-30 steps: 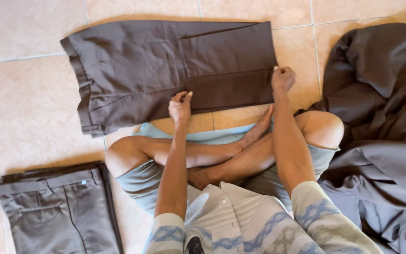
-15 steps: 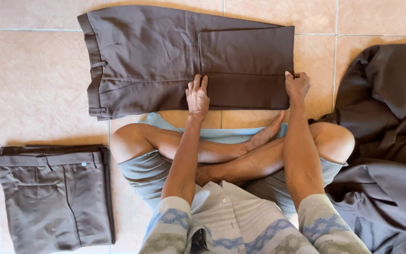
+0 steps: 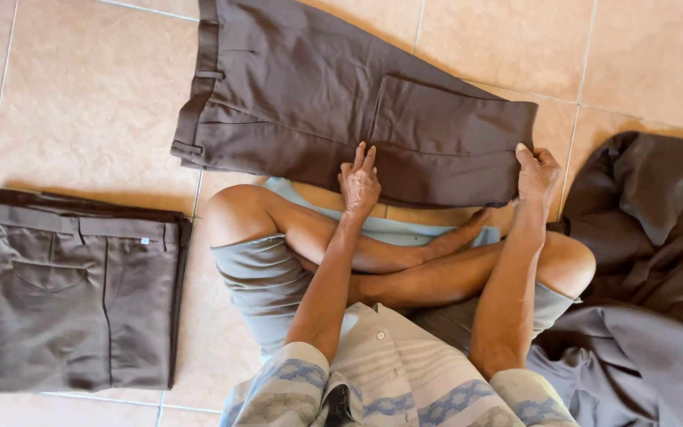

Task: The person folds a pair of brown trousers by hand on a tiled floor. They smooth the fabric, fold the legs together, and then fold the garment into a compact rectangle. The folded trousers are placed on a stack to the left.

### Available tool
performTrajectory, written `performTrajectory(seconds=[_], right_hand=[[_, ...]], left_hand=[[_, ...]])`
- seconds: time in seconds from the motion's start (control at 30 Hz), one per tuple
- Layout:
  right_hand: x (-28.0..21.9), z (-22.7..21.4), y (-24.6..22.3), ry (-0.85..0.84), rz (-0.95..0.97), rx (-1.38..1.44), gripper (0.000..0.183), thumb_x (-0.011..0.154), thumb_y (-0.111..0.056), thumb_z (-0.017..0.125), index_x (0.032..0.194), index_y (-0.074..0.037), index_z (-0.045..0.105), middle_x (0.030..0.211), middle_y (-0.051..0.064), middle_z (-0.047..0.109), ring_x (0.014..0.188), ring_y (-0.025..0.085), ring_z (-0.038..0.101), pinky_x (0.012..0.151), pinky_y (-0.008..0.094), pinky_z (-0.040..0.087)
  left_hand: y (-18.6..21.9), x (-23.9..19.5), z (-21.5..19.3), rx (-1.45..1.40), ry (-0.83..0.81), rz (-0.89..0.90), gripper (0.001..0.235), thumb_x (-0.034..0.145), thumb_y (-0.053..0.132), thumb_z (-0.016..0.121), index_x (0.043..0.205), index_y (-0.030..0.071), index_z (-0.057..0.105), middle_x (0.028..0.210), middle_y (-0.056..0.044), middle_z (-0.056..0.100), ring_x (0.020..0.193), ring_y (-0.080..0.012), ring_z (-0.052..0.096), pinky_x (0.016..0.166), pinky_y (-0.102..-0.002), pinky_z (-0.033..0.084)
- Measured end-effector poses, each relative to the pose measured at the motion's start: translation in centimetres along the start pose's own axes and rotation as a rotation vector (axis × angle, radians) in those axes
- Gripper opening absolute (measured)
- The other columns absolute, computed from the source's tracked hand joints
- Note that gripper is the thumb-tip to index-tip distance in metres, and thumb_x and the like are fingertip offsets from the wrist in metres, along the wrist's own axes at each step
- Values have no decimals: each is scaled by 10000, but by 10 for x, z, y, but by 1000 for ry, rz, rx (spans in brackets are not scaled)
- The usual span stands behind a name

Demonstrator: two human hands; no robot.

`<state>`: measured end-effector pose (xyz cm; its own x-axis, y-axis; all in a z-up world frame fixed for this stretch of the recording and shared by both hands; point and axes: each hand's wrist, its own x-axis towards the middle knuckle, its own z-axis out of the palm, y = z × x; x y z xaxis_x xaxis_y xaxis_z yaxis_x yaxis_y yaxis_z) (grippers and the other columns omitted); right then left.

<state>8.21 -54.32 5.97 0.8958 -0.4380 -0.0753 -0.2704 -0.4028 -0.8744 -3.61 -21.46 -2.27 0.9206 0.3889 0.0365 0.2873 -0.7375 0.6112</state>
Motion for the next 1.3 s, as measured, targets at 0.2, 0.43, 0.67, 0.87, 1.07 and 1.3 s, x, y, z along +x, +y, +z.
performTrajectory(seconds=[0.2,0.43,0.67,0.87,1.07,1.3], right_hand=[[-27,117,-120,-63,-377,158,239,859,-289,847,984,-107,756,946,178,711,950,290,702,804,406,577],[-180,237,-253,-797,-221,367,188,993,-219,616,1177,-232,651,936,137,736,662,201,780,566,297,656],[-111,251,-29,-517,-102,-321,578,983,-671,511,1190,-149,646,1169,156,719,1083,338,729,917,438,579],[-19,241,124,-258,-32,-141,335,865,-472,824,966,-155,786,828,82,727,778,217,681,647,361,554],[-24,125,96,-179,111,-147,428,894,-520,818,1093,-143,784,1018,138,722,947,290,684,719,422,572],[-86,91,8,-343,132,-58,549,999,-418,544,1295,28,669,1316,311,617,1292,459,546,1048,581,439]], left_hand=[[-49,19,81,-329,122,-66,343,1033,363,569,1357,297,661,1492,17,595,1058,-368,680,852,-533,583],[-78,21,88,-1039,17,-747,606,898,411,442,1327,2,570,1304,-184,613,1144,-285,589,998,-374,474],[-84,17,100,-1304,-64,-1172,641,1003,383,340,1592,142,272,1643,-124,312,1467,-394,390,1276,-424,277],[-41,-3,81,-969,-449,-804,486,935,430,482,1304,118,537,1287,-67,571,1156,-283,599,995,-339,459],[-26,-10,38,-450,-574,-234,263,860,415,711,909,176,808,883,-31,797,842,-238,772,708,-378,628],[-36,88,-60,224,170,-335,340,949,390,642,1150,139,532,1021,-54,577,1055,-332,580,916,-533,435]])
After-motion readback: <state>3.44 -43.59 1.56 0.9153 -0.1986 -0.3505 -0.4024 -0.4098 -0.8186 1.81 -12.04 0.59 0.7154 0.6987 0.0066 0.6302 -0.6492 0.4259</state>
